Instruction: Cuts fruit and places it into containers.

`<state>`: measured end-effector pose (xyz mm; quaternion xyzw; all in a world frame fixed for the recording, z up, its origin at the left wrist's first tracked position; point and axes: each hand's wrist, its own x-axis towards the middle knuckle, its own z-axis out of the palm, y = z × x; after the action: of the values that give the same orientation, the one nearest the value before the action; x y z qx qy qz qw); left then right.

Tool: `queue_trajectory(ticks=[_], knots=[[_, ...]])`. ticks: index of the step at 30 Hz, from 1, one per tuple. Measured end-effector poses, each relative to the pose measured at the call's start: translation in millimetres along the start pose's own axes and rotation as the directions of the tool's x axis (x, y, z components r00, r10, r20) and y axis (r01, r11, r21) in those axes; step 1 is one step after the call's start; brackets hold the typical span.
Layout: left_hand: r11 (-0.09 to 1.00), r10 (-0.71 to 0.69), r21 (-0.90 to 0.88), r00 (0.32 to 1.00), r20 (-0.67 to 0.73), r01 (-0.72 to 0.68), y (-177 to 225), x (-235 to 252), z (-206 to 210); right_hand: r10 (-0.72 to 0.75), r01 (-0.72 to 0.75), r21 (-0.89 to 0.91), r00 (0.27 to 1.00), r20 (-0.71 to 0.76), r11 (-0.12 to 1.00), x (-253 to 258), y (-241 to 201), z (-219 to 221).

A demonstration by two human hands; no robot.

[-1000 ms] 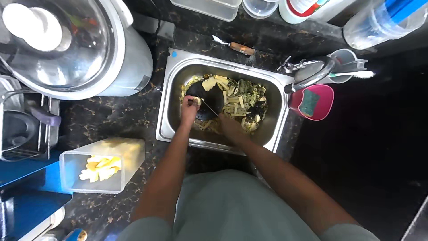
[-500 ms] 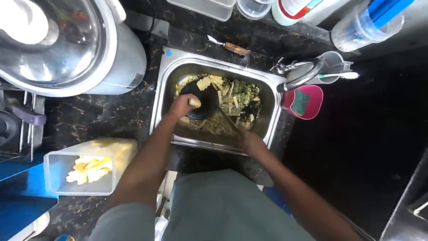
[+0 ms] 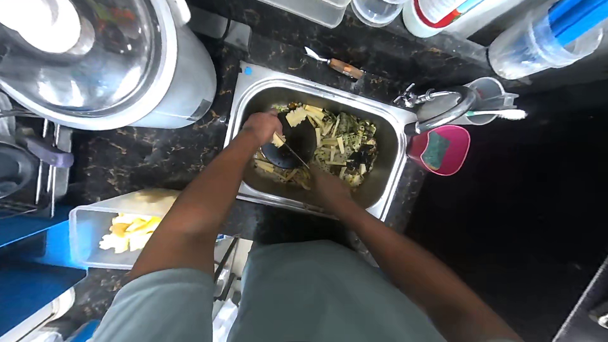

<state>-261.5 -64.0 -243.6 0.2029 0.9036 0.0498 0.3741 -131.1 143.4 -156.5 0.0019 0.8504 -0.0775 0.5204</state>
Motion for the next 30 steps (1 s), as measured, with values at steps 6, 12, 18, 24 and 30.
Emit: queue_trajectory(ticks=[6,12,18,24,30], knots=[[1.000,0.027,0.002,1.000,0.001,-0.027,-5,4,1,-0.044,0.045,0.024,0.998,-0.044,0.999,20,-8,6],[1.000,0.025,-0.012,1.000,-0.011,-0.026,-9,6,3,-0.054,0.055,0.015,0.997,-0.057,0.998,34,-11,10],[1.000,-0.005,-0.024,1.000,-0.004,0.004,-2,1,3,-0.096,0.101,0.049,0.991,-0.093,0.994,57,0,27],[0.948,-0.097,-0.314,0.985,-0.144,0.047,-4,-10,34,0.031,-0.023,-0.099,0.996,0.081,0.995,0,36,7],[0.650,-0.483,-0.731,0.855,-0.189,0.206,31,-43,69,-0.012,0.012,0.034,1.000,-0.007,0.999,-12,23,-1]])
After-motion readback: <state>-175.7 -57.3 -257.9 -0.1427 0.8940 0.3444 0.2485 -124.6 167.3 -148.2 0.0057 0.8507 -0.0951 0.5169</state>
